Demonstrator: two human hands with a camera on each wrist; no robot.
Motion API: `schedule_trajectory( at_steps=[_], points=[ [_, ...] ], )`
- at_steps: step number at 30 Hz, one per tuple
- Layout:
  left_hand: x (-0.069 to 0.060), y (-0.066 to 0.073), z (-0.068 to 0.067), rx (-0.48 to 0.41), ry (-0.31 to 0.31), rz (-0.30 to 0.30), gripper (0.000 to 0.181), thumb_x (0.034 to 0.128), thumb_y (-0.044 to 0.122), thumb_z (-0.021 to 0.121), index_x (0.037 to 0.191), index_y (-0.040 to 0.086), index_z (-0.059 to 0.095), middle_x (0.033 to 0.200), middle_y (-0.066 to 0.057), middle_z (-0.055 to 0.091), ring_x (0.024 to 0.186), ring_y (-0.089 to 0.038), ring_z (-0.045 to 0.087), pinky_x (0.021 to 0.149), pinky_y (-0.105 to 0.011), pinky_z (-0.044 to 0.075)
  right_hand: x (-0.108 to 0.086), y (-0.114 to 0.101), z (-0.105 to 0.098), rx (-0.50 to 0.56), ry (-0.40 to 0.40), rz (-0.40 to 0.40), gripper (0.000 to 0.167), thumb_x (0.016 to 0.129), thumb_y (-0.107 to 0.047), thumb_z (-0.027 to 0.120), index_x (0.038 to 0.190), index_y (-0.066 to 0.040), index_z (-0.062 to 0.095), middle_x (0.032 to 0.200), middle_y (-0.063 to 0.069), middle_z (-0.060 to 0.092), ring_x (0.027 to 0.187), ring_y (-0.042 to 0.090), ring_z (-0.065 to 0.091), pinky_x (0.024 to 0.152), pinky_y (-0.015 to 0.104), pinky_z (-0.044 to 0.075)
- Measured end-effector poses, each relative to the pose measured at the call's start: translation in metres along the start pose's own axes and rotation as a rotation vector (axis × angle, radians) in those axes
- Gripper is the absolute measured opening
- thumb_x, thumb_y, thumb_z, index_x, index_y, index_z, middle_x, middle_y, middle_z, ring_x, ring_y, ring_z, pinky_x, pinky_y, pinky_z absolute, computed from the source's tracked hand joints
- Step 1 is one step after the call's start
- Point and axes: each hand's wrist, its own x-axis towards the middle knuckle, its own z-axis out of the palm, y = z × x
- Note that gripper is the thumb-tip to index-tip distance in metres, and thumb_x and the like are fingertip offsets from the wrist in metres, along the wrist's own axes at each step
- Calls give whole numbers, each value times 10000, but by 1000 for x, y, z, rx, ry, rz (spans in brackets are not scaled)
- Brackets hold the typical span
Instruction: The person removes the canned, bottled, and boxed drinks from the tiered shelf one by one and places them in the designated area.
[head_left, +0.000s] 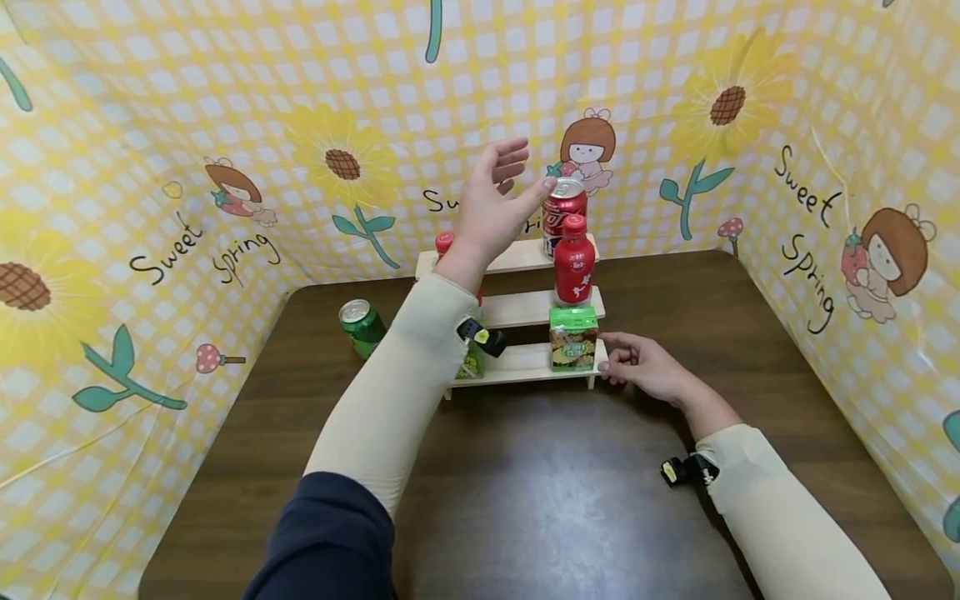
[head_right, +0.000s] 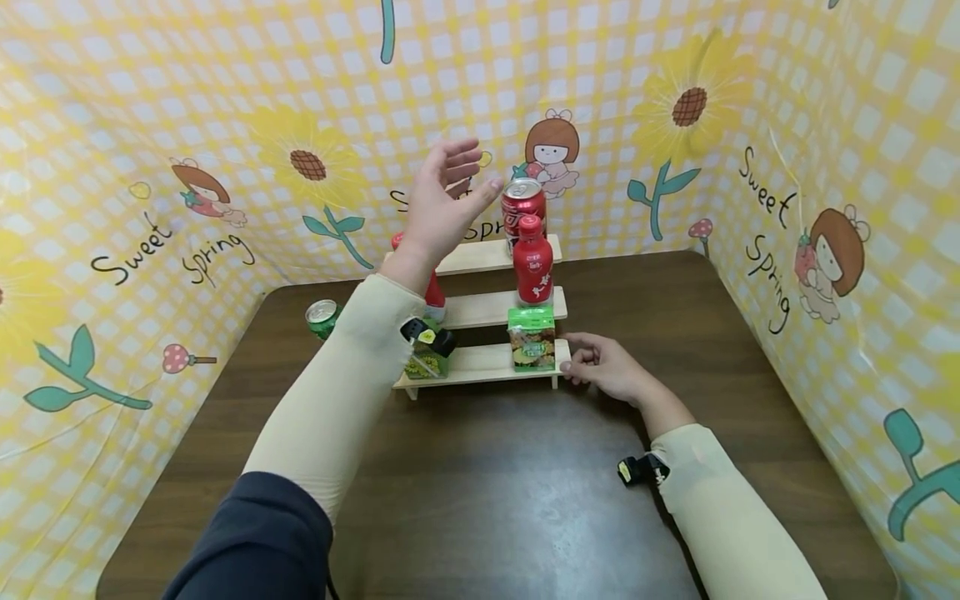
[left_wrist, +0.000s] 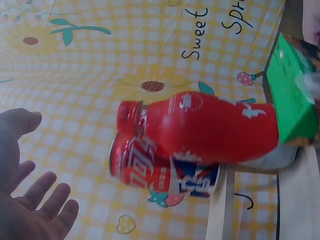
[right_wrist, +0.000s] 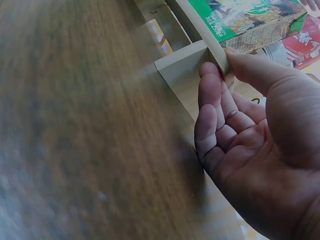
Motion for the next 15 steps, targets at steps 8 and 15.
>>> schedule_trajectory(
  at_steps=[8,15],
  points=[
    [13,-2,21,41,-56,-123,555,919,288,838,1407,194,589,1416,32,563,1304,-134,531,1110,-317,433,0,-1,-1,-5,3,-2,618,1008,-167,734,1532,7,457,926,184,693,818,259,675,649,338,555],
    [19,-12,33,49,-79,-217,592,923,284,835,1443,217,560,1428,14,553,1327,-186,526,1049,-295,475,0,-2,-1,-3,-1,1,603,1011,-118,719,1535,9,449,940,161,704,833,263,686,668,332,561]
  ],
)
